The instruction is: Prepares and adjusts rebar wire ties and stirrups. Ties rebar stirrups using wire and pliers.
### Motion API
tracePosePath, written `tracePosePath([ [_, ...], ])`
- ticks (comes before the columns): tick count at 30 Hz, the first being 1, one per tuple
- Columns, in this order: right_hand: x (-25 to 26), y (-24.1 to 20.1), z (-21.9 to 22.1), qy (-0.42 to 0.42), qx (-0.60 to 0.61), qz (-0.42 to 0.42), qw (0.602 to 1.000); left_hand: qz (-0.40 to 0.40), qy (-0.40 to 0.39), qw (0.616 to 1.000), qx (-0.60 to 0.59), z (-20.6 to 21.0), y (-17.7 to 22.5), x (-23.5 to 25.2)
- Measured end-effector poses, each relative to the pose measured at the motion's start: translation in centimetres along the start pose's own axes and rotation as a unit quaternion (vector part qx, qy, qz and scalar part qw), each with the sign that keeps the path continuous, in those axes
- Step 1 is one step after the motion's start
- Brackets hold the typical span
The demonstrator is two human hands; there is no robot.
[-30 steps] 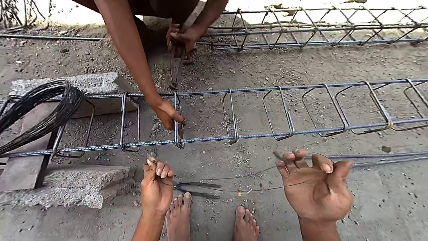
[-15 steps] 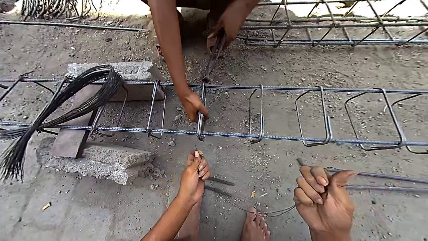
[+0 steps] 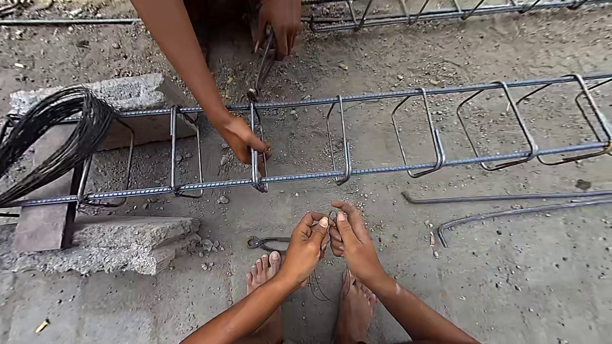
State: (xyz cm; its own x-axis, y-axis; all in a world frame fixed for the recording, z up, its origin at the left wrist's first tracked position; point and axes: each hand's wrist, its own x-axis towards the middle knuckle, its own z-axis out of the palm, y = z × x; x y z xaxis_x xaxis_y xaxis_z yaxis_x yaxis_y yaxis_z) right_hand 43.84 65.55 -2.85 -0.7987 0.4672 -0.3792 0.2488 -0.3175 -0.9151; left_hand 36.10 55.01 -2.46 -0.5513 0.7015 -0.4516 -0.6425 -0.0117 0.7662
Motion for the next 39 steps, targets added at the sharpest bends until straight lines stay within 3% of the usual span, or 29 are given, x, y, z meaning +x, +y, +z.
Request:
tracePosePath([
  [9, 0.2, 0.8, 0.6, 0.012, -0.011, -0.018, 1.000, 0.022, 0.040, 0.999, -0.002, 0.4, -1.0, 0.0],
  [17, -0.8, 3.3, -0.4, -0.093, -0.104, -0.035, 0.990, 0.135, 0.141, 0.980, 0.024, -1.4, 0.4, 0.7],
  [21, -1.0, 4.4, -0.6, -0.120, -0.081, -0.063, 0.988, 0.159, 0.162, 0.969, -0.093, -1.9, 2.3, 0.9],
  [24, -0.9, 4.3, -0.5, -0.184, 0.027, 0.002, 0.983, 0.124, 0.153, 0.963, -0.184, -1.7, 3.1, 0.9],
  [28, -1.7, 4.1, 0.5, -0.278, 0.190, 0.128, 0.933, 0.098, 0.108, 0.951, -0.274, -2.0, 3.1, 1.0],
  [30, -2.1, 4.0, 0.9, -0.270, 0.179, 0.143, 0.935, 0.103, 0.083, 0.951, -0.280, -1.9, 2.8, 1.1],
  [35, -2.3, 3.8, 1.8, -0.160, 0.057, 0.133, 0.977, 0.107, 0.067, 0.959, -0.256, -1.2, 1.8, 1.3],
  [37, -2.1, 3.8, 1.8, -0.166, 0.086, 0.149, 0.971, 0.105, 0.066, 0.961, -0.245, -1.0, 1.9, 1.3],
  [39, -1.8, 3.5, 1.4, -0.229, 0.162, 0.179, 0.943, 0.107, 0.072, 0.959, -0.254, -1.2, 2.5, 1.3],
])
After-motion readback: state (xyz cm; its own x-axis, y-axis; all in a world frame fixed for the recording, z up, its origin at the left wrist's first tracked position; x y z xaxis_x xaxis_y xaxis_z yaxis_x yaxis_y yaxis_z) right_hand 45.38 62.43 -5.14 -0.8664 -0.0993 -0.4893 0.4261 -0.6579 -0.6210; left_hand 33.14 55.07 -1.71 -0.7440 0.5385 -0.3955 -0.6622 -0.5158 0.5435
